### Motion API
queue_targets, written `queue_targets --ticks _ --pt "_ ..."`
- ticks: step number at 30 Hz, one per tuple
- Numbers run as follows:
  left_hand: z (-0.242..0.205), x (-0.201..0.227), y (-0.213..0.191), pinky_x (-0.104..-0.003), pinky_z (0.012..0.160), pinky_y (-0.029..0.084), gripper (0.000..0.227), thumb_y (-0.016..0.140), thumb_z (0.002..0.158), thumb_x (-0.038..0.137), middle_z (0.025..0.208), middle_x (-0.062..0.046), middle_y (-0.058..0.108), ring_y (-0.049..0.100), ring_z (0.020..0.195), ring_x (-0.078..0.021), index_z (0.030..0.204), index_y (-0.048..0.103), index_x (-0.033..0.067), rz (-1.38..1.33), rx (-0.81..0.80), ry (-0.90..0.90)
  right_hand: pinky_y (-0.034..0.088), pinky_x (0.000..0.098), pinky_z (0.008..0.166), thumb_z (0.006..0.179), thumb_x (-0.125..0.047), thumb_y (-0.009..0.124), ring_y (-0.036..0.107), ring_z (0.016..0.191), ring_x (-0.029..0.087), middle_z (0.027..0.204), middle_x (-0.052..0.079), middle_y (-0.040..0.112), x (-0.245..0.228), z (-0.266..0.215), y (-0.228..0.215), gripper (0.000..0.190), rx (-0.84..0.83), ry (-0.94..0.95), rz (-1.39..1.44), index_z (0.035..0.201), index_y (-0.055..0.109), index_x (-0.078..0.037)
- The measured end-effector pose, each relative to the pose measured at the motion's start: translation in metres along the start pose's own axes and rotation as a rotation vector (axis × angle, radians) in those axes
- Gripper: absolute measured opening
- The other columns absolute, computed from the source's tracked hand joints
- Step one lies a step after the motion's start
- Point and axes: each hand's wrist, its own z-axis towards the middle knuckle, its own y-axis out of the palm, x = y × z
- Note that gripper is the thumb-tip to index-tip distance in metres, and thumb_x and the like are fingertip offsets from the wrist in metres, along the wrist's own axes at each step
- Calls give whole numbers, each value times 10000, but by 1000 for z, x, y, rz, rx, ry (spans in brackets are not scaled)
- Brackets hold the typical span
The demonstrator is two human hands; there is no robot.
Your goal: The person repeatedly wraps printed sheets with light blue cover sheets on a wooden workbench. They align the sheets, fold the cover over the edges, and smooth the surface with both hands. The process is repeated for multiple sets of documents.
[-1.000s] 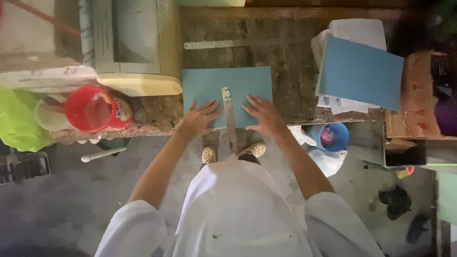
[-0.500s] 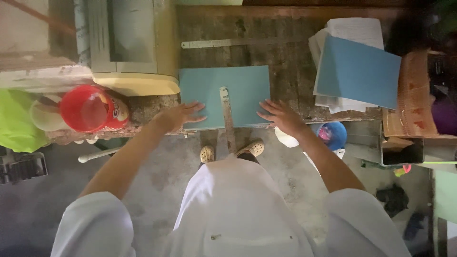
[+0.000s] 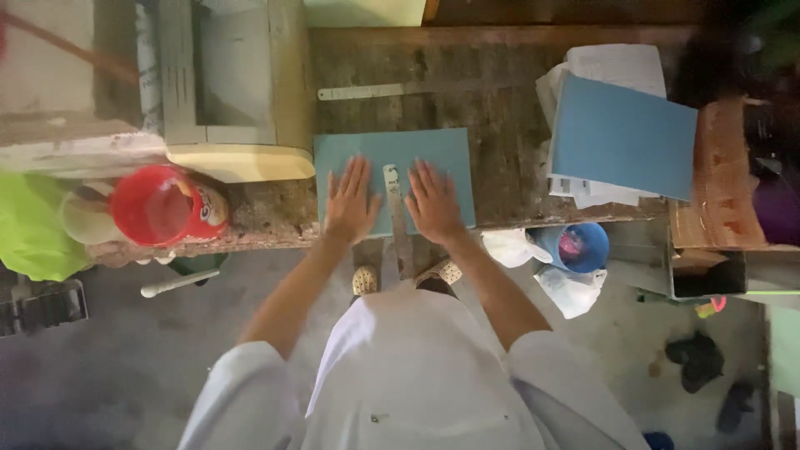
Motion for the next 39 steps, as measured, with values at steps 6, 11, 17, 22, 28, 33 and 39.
queue_targets --ticks 6,11,17,22,28,33,39 --pt "-6 2 2 -582 1265 54 696 298 1064 473 1738 -79 133 100 1600 -233 1672 163 162 74 -18 7 138 622 1223 1084 -545 329 137 1579 290 1709 68 215 4 -3 7 637 27 104 0 1630 282 -220" --pt "-8 5 -4 -616 1251 45 701 320 1055 499 1736 -70 149 106 1600 -224 1667 198 181 97 23 7 234 641 1198 1064 -572 417 149 1574 324 1704 95 209 29 -13 -10 705 60 189 3 1634 275 -182" --pt "-6 7 -6 -625 1246 -42 727 284 1040 585 1748 -3 22 -4 1604 -176 1671 104 272 114 -122 -76 241 716 1163 1086 -555 357 136 1561 410 1716 107 130 53 -27 -20 639 -6 436 79 1650 224 -286" --pt "8 -23 34 -630 1249 -15 716 388 1013 586 1739 0 142 106 1596 -176 1642 260 269 11 -44 -27 286 592 1194 1075 -429 479 304 1530 332 1652 175 311 129 -81 10 635 133 730 209 1632 282 -197" --pt "35 -9 55 -584 1231 91 727 703 958 409 1614 -113 357 305 1499 -274 1549 404 110 -284 368 24 534 572 898 980 -320 615 696 1006 446 1124 214 729 201 -200 -23 514 432 803 174 1441 570 -98" --pt "104 146 32 -519 1212 330 758 687 967 559 1448 -204 505 464 1409 -357 1481 466 48 -664 173 106 559 451 887 978 -242 635 718 1023 325 1132 76 756 315 -253 -46 357 673 840 -2 1328 689 -200" --pt "217 287 96 -554 1170 399 1158 782 837 770 1474 -298 451 462 1394 -443 1544 319 -22 -1009 -236 -185 530 555 878 862 9 730 662 999 504 1114 296 690 393 -193 -155 456 772 475 39 1308 646 38"
